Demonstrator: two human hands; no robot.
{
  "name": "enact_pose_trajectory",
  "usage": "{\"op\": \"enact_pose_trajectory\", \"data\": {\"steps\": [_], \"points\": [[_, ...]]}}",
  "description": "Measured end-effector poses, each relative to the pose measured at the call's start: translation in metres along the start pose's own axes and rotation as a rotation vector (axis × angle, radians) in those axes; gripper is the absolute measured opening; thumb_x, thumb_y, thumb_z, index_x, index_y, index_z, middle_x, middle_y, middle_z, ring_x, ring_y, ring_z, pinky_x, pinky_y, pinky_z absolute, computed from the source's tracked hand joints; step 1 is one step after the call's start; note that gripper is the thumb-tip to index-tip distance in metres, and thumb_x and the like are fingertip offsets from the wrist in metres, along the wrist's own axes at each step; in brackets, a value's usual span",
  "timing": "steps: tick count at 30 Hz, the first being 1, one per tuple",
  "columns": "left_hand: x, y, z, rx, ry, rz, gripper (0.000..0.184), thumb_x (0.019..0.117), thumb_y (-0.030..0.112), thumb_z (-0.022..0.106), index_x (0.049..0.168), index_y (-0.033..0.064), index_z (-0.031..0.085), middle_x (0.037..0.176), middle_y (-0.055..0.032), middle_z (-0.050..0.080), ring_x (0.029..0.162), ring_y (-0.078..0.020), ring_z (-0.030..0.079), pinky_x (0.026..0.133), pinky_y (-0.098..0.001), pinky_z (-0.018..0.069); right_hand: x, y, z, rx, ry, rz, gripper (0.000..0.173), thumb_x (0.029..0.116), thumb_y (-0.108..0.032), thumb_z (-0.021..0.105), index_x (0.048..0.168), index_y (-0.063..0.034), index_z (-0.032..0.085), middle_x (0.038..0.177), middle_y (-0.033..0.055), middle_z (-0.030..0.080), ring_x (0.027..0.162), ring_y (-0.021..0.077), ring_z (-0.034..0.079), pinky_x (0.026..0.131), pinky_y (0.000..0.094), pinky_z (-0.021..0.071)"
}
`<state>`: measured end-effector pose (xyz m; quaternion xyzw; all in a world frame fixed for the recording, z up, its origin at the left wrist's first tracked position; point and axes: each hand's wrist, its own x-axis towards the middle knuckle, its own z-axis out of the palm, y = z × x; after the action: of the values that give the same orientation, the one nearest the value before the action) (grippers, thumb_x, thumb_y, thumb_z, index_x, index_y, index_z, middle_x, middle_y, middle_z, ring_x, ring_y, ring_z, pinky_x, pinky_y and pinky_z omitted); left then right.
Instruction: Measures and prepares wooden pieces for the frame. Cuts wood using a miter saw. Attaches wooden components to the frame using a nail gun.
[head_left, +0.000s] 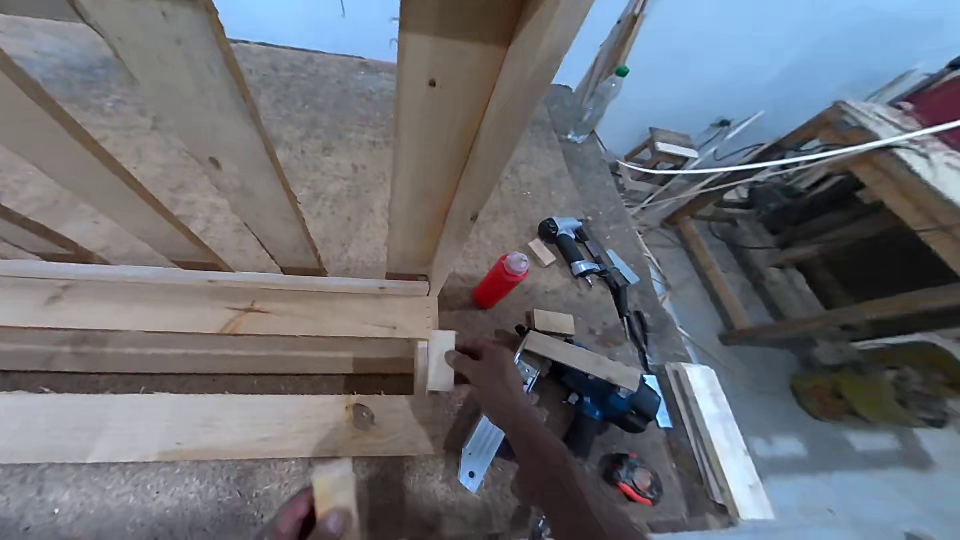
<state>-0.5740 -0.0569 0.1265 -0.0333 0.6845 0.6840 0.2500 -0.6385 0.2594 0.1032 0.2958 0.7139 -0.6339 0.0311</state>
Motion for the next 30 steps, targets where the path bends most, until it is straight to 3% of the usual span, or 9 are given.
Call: {"op": "enact_pose_trajectory", "data": {"steps": [2, 4, 9, 12, 15, 20, 30], "points": [[0.033, 0.04, 0.021, 0.172, -0.026, 0.018, 0.043, 0.0897, 0.017, 0.073, 0.127, -0.0018, 0.062, 0.104, -0.0071, 0.074, 0.092, -0.0171, 0.072, 0.084, -0.0389, 0.0622, -0.017, -0.002, -0.021, 0.064, 0.053, -0.058, 0.02, 0.0956, -0.011, 0.071, 0.113, -0.0014, 0.071, 0.097, 0.0111, 0.074, 0.083, 0.0216, 0.072, 0.078, 0.04, 0.0627], [0.078, 0.066, 0.053, 0.338, -0.039, 0.018, 0.041, 0.0922, 0.021, 0.073, 0.127, 0.001, 0.064, 0.107, -0.0074, 0.073, 0.095, -0.0173, 0.072, 0.087, -0.039, 0.0614, -0.036, 0.002, -0.043, 0.096, 0.112, -0.053, 0.02, 0.0958, -0.01, 0.07, 0.114, -0.0006, 0.071, 0.098, 0.0125, 0.074, 0.084, 0.0234, 0.074, 0.079, 0.0417, 0.064], [0.159, 0.047, 0.105, 0.62, -0.026, -0.03, 0.026, 0.0991, 0.026, 0.07, 0.12, 0.0098, 0.07, 0.107, -0.0073, 0.074, 0.096, -0.0199, 0.072, 0.09, -0.0452, 0.059, -0.087, 0.031, -0.084, 0.083, 0.115, 0.048, 0.028, 0.0933, -0.012, 0.07, 0.117, 0.0019, 0.068, 0.103, 0.01, 0.073, 0.091, 0.0202, 0.073, 0.081, 0.0389, 0.0642], [0.168, 0.04, 0.115, 0.781, -0.012, -0.102, 0.028, 0.1014, 0.032, 0.066, 0.119, 0.0102, 0.072, 0.108, -0.0088, 0.075, 0.1, -0.0237, 0.071, 0.094, -0.0512, 0.0557, -0.116, 0.077, -0.101, 0.171, 0.098, 0.079, 0.03, 0.0903, -0.014, 0.073, 0.116, 0.0004, 0.069, 0.1, 0.0099, 0.074, 0.086, 0.0215, 0.073, 0.075, 0.0403, 0.0641], [0.173, 0.04, 0.121, 0.847, -0.001, -0.159, 0.029, 0.1019, 0.035, 0.064, 0.117, 0.0117, 0.075, 0.106, -0.0089, 0.075, 0.098, -0.0247, 0.072, 0.092, -0.0523, 0.0564, -0.136, 0.107, -0.115, 0.221, 0.064, 0.182, 0.03, 0.0847, -0.007, 0.077, 0.113, 0.0013, 0.07, 0.096, 0.0117, 0.075, 0.085, 0.0226, 0.074, 0.078, 0.0416, 0.0637], [0.174, 0.047, 0.13, 0.885, 0.032, -0.226, 0.029, 0.102, 0.035, 0.064, 0.115, 0.0114, 0.075, 0.101, -0.009, 0.075, 0.092, -0.0239, 0.073, 0.09, -0.0508, 0.0589, -0.128, 0.118, -0.137, 0.245, -0.093, 0.213, 0.031, 0.0839, -0.011, 0.078, 0.112, -0.0018, 0.07, 0.095, 0.0089, 0.075, 0.085, 0.0207, 0.073, 0.077, 0.0394, 0.063], [0.188, 0.061, 0.131, 0.819, -0.094, -0.353, 0.026, 0.1038, 0.027, 0.062, 0.114, 0.0051, 0.072, 0.101, -0.0135, 0.074, 0.09, -0.0244, 0.073, 0.086, -0.0459, 0.0604, -0.096, 0.111, -0.174, 0.281, -0.054, 0.089, 0.031, 0.0863, -0.015, 0.078, 0.114, -0.0039, 0.069, 0.096, 0.0044, 0.072, 0.084, 0.0165, 0.071, 0.075, 0.0348, 0.063]]}}
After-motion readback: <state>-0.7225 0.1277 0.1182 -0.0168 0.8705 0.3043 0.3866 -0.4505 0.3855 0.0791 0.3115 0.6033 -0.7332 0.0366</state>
